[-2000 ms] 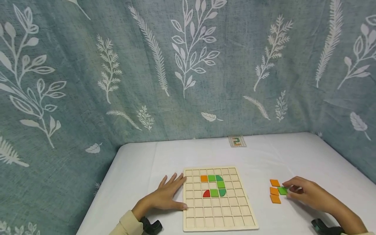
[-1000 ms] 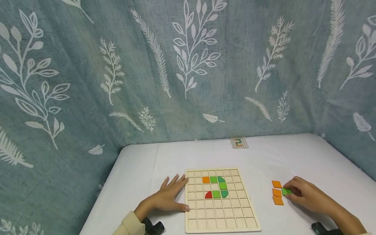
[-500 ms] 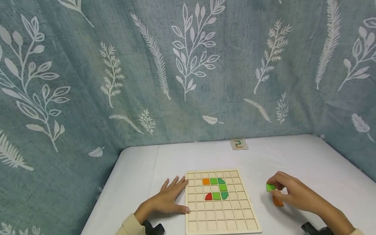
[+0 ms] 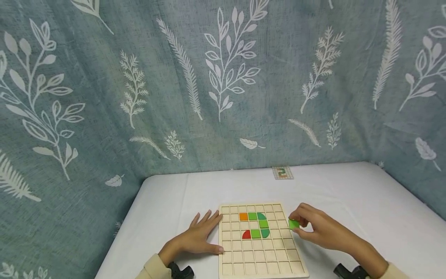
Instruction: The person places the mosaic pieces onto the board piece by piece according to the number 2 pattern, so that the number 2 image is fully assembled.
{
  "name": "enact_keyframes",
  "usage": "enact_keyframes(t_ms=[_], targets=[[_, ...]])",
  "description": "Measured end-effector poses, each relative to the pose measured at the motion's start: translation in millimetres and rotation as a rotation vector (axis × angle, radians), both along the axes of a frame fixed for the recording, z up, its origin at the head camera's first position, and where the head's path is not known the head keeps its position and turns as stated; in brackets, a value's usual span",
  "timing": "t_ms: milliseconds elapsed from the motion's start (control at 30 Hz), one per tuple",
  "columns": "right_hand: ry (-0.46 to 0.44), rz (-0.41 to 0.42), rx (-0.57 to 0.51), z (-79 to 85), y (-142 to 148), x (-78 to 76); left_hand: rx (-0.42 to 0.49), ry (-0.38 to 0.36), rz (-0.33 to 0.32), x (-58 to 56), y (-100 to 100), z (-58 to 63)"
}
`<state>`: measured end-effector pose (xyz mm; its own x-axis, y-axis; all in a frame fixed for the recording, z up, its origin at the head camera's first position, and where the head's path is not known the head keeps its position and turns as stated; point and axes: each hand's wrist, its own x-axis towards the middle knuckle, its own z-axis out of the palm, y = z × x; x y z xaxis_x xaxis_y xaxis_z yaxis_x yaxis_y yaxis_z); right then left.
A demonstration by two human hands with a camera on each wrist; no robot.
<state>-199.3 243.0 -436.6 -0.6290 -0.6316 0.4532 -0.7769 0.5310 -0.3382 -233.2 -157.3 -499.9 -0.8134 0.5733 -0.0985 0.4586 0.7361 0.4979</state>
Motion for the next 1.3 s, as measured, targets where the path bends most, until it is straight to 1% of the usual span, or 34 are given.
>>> enact_keyframes(t_ms=[67,267,367,600,833,1033,1167,1300], targets=[[-0.006,0.020,0.004,-0.1,-9.0,-2.7,-0.007,0.005,0.003,-0.7,0.2,-0.2],[-0.072,0.056,0.019,0.0,-33.1,-12.2,-0.011,0.007,0.002,-2.7,0.9,2.5],[-0.090,0.074,0.018,-0.4,-42.4,-16.0,-0.014,0.008,0.004,-3.5,0.9,4.4],[-0.164,0.111,0.007,-4.0,-61.3,-19.3,-0.015,0.002,0.012,-3.2,0.7,6.7],[-0.213,0.105,0.011,-12.0,-80.2,-19.7,-0.009,0.001,0.015,-2.1,-0.2,6.6],[-0.262,0.098,0.011,-27.6,-96.4,-17.1,-0.011,-0.005,0.005,-0.6,-1.9,3.9],[-0.313,0.072,0.024,-34.3,-102.2,-14.5,-0.018,-0.009,0.009,0.3,-1.9,1.0],[-0.349,0.050,0.040,-40.1,-105.5,-13.0,-0.022,-0.005,0.009,-0.1,-0.9,0.9]])
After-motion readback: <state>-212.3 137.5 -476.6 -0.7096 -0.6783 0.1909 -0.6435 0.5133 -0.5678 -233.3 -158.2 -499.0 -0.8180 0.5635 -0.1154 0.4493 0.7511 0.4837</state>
